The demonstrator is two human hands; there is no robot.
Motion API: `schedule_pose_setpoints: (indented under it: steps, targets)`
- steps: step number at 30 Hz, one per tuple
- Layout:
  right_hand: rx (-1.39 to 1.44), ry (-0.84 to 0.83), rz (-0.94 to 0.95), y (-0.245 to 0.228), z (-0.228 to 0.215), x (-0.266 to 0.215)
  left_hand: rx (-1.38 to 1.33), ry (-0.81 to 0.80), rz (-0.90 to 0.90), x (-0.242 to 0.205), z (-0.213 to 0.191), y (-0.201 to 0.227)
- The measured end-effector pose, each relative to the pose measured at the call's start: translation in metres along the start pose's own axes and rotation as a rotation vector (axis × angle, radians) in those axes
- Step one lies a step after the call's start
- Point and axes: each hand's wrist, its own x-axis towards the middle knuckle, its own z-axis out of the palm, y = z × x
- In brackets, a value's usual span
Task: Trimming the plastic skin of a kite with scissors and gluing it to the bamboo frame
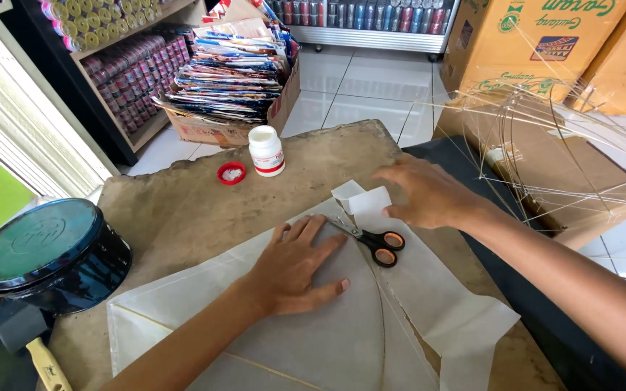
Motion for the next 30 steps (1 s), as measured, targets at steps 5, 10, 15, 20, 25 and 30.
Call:
schedule_pose_setpoints:
  steps: [5, 10, 15, 20, 25, 30]
  targets:
    - [0.175, -0.025, -0.078, 0.012, 0.022, 0.024, 0.019, 0.045, 0.02, -0.002, 0.004, 0.002]
    - [0.31, 0.057, -0.11, 0.046, 0.048, 0.052, 0.01, 0.057, 0.03, -0.002, 0.006, 0.0]
    - [0.326, 0.235, -0.172, 0.057, 0.052, 0.075, -0.039, 0.062, 0.025, -0.002, 0.006, 0.0]
    - [0.225, 0.229, -0.293, 0.048, 0.032, 0.076, -0.064, 0.053, 0.027, 0.0, 0.005, -0.002]
    - [0.018, 0.061, -0.334, 0.051, 0.017, 0.072, -0.053, 0.052, 0.028, 0.0, 0.005, -0.002]
    - [-0.205, 0.123, -0.483, 0.078, 0.015, 0.084, -0.021, 0.059, 0.032, 0.001, 0.008, -0.002]
